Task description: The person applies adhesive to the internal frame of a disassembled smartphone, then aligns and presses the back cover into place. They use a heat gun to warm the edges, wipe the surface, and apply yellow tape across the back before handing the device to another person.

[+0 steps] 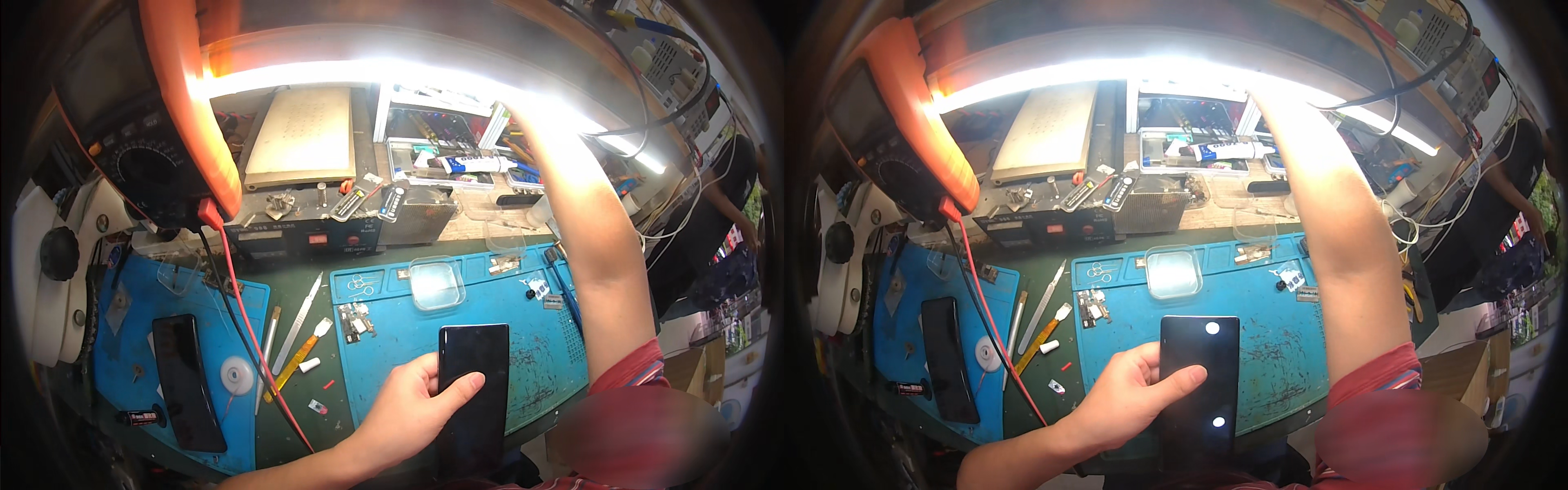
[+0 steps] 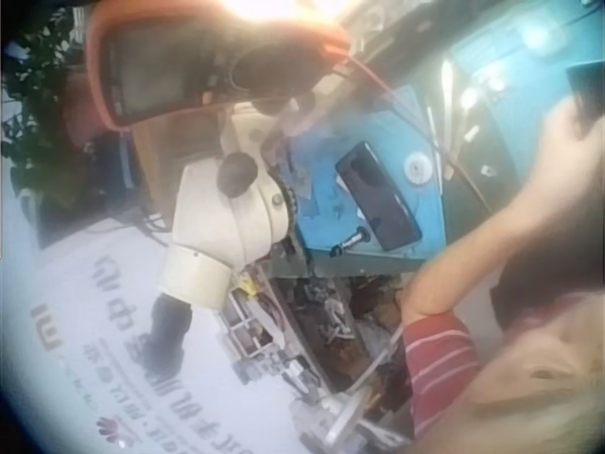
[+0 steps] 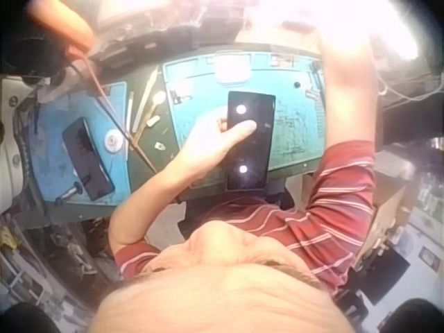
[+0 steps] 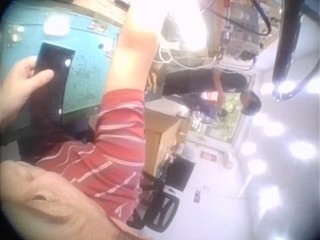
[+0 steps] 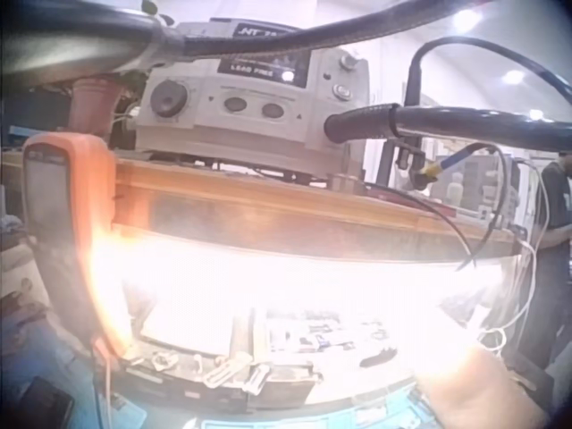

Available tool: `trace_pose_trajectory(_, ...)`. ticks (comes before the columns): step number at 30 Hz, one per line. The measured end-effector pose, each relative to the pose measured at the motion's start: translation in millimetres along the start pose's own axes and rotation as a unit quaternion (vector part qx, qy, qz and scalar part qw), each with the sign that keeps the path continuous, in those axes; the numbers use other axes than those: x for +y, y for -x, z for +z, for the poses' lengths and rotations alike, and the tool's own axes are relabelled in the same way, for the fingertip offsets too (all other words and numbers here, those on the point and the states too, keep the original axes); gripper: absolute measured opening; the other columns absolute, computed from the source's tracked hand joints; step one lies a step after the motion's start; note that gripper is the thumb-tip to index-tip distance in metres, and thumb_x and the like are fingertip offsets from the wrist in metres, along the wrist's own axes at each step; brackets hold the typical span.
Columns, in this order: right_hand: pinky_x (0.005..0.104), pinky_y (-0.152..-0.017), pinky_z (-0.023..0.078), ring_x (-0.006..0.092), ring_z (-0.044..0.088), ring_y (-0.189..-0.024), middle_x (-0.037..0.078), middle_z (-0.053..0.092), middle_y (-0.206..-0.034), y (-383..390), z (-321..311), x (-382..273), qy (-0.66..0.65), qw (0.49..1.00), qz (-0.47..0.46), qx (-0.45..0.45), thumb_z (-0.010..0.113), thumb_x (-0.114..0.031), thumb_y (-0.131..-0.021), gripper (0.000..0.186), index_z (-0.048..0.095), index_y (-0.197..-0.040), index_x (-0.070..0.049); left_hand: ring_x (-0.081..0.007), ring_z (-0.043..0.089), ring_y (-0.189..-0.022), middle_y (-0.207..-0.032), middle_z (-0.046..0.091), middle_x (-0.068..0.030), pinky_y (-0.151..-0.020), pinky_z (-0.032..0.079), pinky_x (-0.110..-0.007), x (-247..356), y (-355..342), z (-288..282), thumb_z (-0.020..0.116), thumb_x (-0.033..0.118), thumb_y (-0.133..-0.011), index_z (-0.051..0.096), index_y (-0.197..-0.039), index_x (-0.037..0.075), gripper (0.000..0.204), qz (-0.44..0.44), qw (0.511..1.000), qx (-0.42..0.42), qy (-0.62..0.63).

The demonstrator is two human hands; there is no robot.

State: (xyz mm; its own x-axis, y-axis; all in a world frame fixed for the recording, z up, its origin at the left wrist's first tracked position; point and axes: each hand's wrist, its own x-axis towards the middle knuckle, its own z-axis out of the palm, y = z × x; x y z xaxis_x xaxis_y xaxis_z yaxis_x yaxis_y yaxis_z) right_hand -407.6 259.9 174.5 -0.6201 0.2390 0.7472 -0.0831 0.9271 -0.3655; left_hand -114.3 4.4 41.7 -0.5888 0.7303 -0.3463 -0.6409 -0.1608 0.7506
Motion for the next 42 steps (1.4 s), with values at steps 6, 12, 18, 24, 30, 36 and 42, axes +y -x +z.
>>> trace_pose_trajectory(6, 0.0371, -0.094, 0.043, 0.0281, 0.053, -0.109, 0.018, 0.061, -0.119, 1, 6, -4, -0.002, 1.000, -0.001, 0.008, 0.058, -0.018, -0.101, 0.033, 0.059, -0.125, 0.004, -0.0097, 0.069, -0.088, -0.103, 0.074, -0.0074, -0.076, 0.057, -0.026, -1, -2, -2, 0.067, 0.020, -0.101, 0.064, -0.119, -0.004, 0.030, -0.001, 1.000, 0.003, -0.022)
trace_pose_trajectory(12, 0.0361, -0.092, 0.043, 0.0268, 0.053, -0.106, 0.018, 0.061, -0.117, -1, 10, -8, -0.013, 1.000, -0.001, 0.011, 0.058, -0.018, -0.100, 0.032, 0.059, -0.124, 0.004, -0.0088, 0.068, -0.088, -0.103, 0.074, -0.0075, -0.076, 0.057, -0.025, -6, -3, -5, 0.067, 0.020, -0.101, 0.064, -0.120, -0.004, 0.031, 0.010, 0.999, -0.005, -0.047)
trace_pose_trajectory(18, 0.0352, -0.090, 0.043, 0.0254, 0.053, -0.104, 0.017, 0.061, -0.115, -1, 8, -8, -0.006, 1.000, 0.000, 0.015, 0.059, -0.017, -0.100, 0.030, 0.060, -0.123, 0.003, -0.0088, 0.068, -0.089, -0.104, 0.073, -0.0074, -0.077, 0.057, -0.026, -3, -6, -3, 0.068, 0.019, -0.100, 0.064, -0.118, -0.005, 0.030, 0.025, 1.000, 0.006, -0.016)
trace_pose_trajectory(24, 0.0342, -0.088, 0.043, 0.0241, 0.053, -0.101, 0.016, 0.061, -0.113, -4, 10, -13, -0.018, 1.000, 0.005, 0.008, 0.059, -0.017, -0.100, 0.029, 0.060, -0.121, 0.003, -0.0086, 0.068, -0.088, -0.102, 0.074, -0.0064, -0.075, 0.056, -0.026, -1, -14, -9, 0.068, 0.019, -0.100, 0.064, -0.116, -0.004, 0.028, 0.018, 0.999, 0.010, -0.029)
trace_pose_trajectory(30, 0.0332, -0.086, 0.043, 0.0228, 0.053, -0.099, 0.015, 0.061, -0.111, -5, 7, -10, -0.020, 1.000, 0.000, 0.011, 0.059, -0.016, -0.100, 0.028, 0.061, -0.120, 0.003, -0.0078, 0.068, -0.086, -0.100, 0.074, -0.0058, -0.074, 0.056, -0.025, -2, -12, -11, 0.067, 0.019, -0.100, 0.065, -0.117, -0.004, 0.028, 0.031, 0.998, 0.011, -0.055)
trace_pose_trajectory(36, 0.0322, -0.084, 0.044, 0.0214, 0.053, -0.096, 0.014, 0.061, -0.110, -3, 7, -11, -0.029, 1.000, -0.001, 0.009, 0.060, -0.016, -0.100, 0.027, 0.061, -0.119, 0.003, -0.0081, 0.068, -0.087, -0.101, 0.074, -0.0067, -0.074, 0.056, -0.025, -3, -11, -11, 0.067, 0.019, -0.100, 0.064, -0.117, -0.004, 0.028, 0.021, 0.998, 0.008, -0.057)
trace_pose_trajectory(42, 0.0312, -0.082, 0.044, 0.0201, 0.053, -0.094, 0.013, 0.062, -0.108, -4, 3, -9, -0.032, 0.999, 0.002, 0.006, 0.060, -0.015, -0.099, 0.025, 0.062, -0.117, 0.003, -0.0086, 0.068, -0.088, -0.102, 0.074, -0.0073, -0.075, 0.056, -0.026, -1, -12, -11, 0.067, 0.018, -0.101, 0.064, -0.117, -0.004, 0.028, 0.023, 0.999, 0.005, -0.049)
